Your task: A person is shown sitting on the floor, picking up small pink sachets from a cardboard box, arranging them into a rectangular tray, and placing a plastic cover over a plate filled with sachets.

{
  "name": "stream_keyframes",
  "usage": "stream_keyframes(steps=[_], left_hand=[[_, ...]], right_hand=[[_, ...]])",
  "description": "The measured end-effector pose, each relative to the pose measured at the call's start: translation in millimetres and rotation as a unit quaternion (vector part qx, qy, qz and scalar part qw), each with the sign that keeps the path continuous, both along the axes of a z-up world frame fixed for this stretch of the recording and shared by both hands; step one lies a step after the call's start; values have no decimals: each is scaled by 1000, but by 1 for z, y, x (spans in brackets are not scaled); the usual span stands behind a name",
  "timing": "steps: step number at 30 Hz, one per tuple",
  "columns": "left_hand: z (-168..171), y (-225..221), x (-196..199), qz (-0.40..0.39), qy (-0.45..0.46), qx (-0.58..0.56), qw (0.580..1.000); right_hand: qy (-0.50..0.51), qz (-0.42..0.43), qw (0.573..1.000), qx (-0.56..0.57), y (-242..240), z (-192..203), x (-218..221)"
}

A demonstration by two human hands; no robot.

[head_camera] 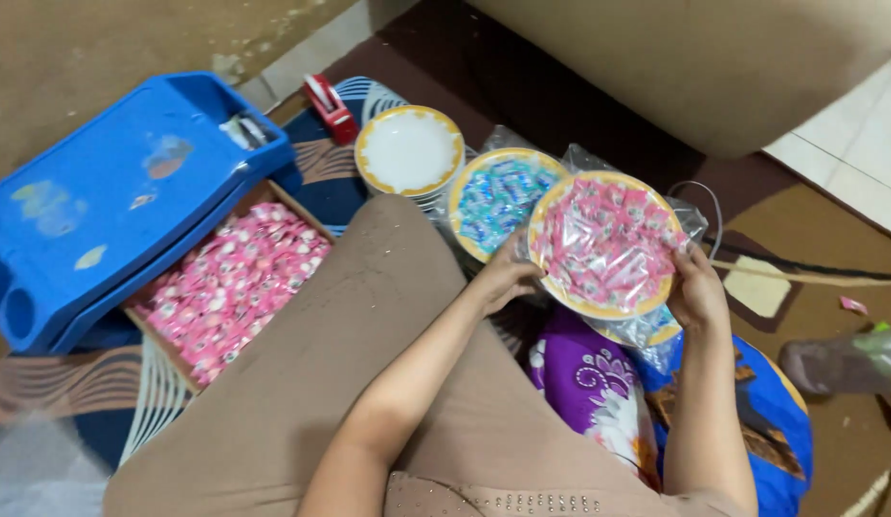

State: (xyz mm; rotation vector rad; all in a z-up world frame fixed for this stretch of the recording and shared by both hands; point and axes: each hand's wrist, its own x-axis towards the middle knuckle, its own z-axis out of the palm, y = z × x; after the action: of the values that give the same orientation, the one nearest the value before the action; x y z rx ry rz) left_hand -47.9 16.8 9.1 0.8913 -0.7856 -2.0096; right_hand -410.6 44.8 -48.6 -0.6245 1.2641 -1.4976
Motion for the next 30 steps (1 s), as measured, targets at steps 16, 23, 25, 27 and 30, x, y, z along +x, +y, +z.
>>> stream_keyframes(steps=[16, 23, 25, 27, 30], left_hand=[[-101, 19, -67, -135, -109, -3, 985], [7, 41, -43, -156, -212, -59, 963], [20, 42, -43, -166, -267, -86, 945], [-19, 32, -52, -237, -392, -123, 880], [-37, 35, -44, -256, -371, -97, 887]], right_hand=[[38, -118, 990, 69, 52, -88, -73], [97, -254, 959, 74, 36, -95, -50], [125, -263, 954, 76, 32, -83, -44], [321, -286, 894, 124, 33, -51, -25], [406, -346, 844, 50, 26, -35, -19]])
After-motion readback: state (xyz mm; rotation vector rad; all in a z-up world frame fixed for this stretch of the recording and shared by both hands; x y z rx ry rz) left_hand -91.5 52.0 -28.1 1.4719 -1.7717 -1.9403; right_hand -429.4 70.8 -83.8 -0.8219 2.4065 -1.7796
